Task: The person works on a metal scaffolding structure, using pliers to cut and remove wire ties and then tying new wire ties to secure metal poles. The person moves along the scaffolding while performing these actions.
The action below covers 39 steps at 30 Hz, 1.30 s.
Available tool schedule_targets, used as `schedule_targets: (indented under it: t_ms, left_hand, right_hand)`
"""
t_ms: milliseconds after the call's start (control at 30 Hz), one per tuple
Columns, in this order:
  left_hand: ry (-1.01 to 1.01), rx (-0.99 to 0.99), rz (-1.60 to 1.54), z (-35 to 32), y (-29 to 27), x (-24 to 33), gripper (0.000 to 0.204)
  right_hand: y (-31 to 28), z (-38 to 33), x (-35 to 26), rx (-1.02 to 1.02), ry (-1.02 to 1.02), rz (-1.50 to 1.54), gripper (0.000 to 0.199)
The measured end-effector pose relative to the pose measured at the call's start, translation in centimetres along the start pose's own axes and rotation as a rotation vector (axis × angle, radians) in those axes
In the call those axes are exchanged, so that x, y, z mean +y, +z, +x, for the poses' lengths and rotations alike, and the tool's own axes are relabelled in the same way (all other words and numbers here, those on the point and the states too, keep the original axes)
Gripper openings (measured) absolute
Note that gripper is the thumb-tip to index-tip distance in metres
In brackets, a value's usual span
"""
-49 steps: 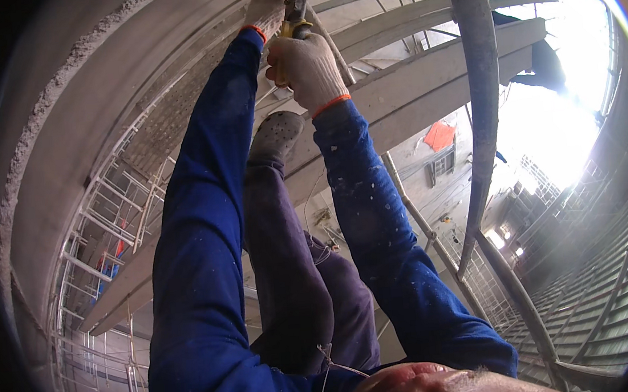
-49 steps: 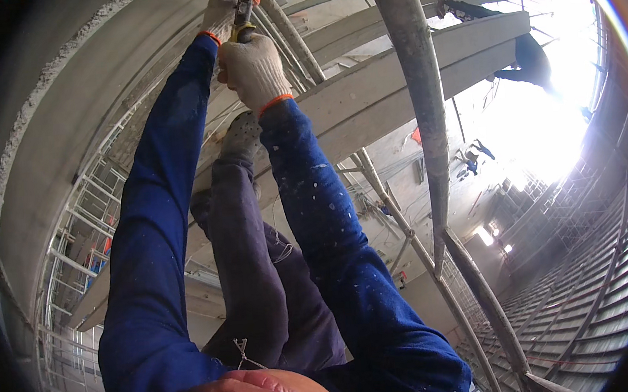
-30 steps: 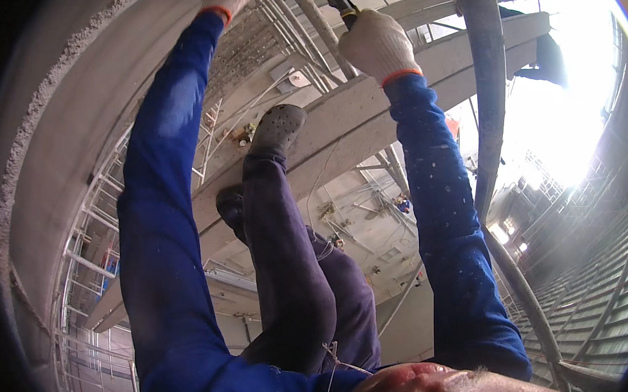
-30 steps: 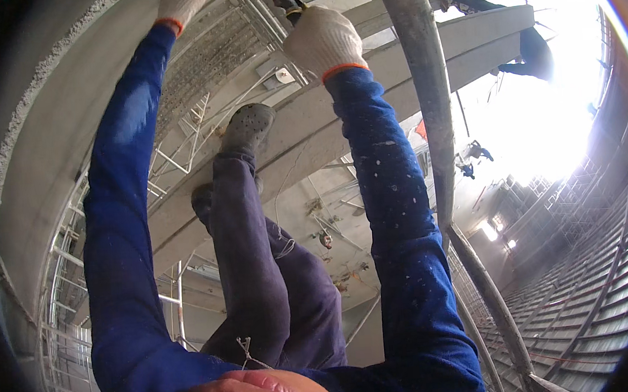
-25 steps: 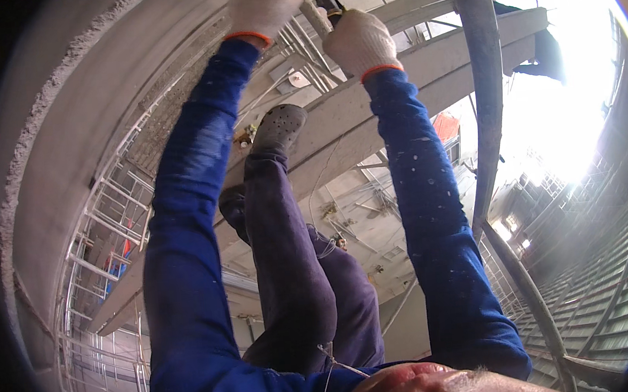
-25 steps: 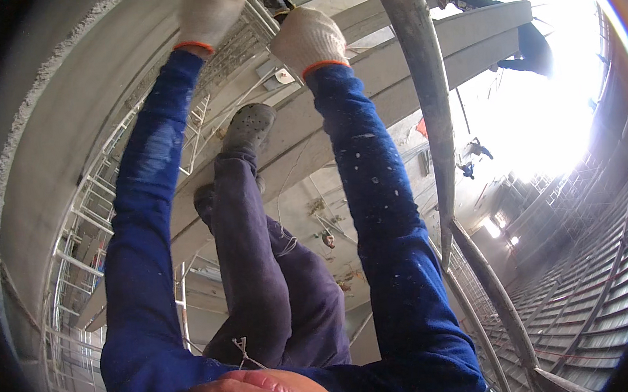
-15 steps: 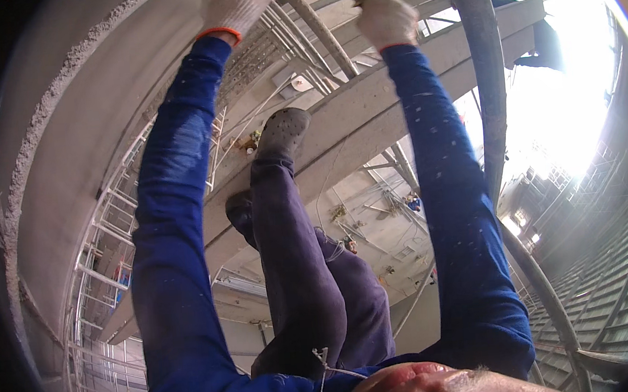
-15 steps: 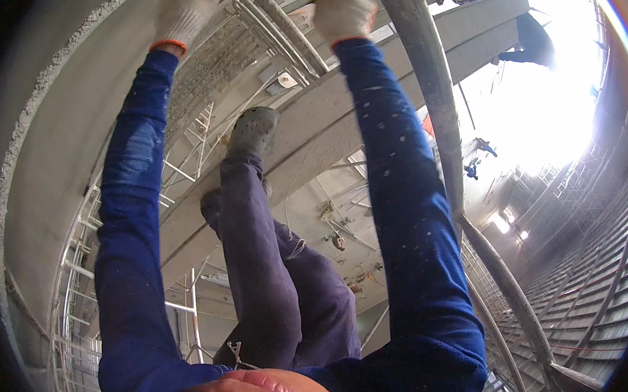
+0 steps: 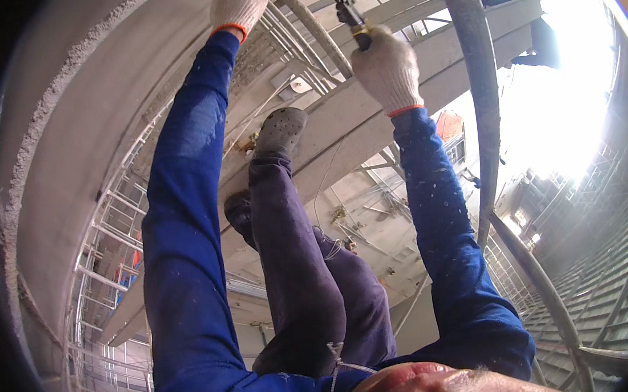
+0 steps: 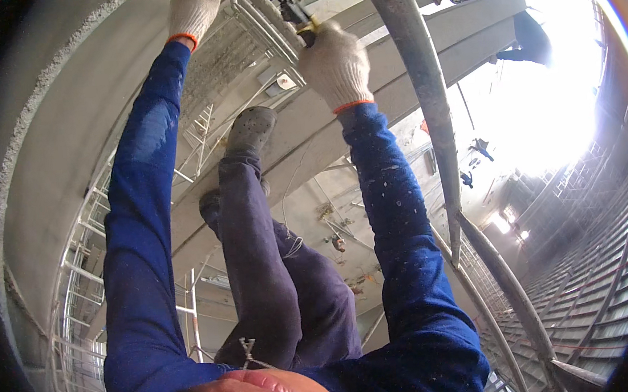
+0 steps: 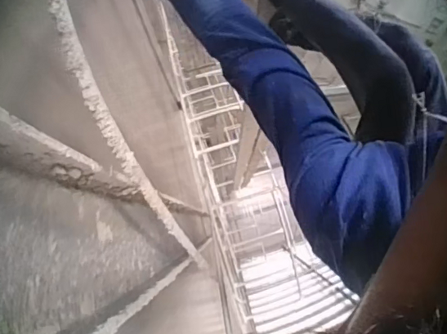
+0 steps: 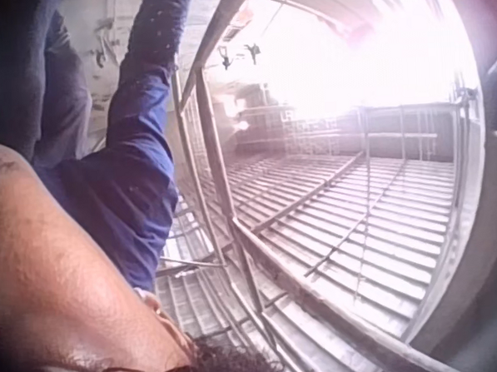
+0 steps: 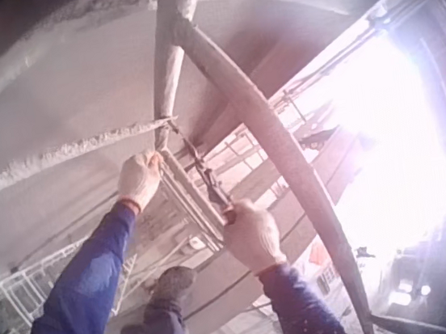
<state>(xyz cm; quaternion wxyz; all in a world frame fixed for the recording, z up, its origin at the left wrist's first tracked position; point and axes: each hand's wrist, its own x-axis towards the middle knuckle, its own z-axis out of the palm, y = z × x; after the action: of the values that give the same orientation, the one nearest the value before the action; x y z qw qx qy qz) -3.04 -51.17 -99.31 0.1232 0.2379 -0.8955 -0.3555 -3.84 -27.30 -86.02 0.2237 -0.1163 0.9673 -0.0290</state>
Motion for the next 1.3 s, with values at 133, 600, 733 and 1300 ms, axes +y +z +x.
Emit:
schedule_targets:
  t_ms: [133,600,733,1300]
  left_hand:
    - [-0.090,0.025,-0.045,0.3,-2.9,2.4,0.027]
    - [0.071,0.098,0.102,4.5,-3.9,7.2,0.021]
    - [-0.071,-0.008,-0.160,-1.8,-1.1,4.1,0.021]
    - [-0.233,-0.158,0.133,-2.0,-2.8,7.7,0.029]
  right_hand:
    - [0.4,-0.2,-2.4,-0.176,-0.056,0.208,0.034]
    - [6.5,-0.5,1.2,-0.409,-0.269,-0.269,0.029]
    - [11.7,-9.3,6.8,-0.545,-0.020,-0.038,0.032]
    - [17.5,-22.7,11.6,-0.679,0.453,0.442,0.027]
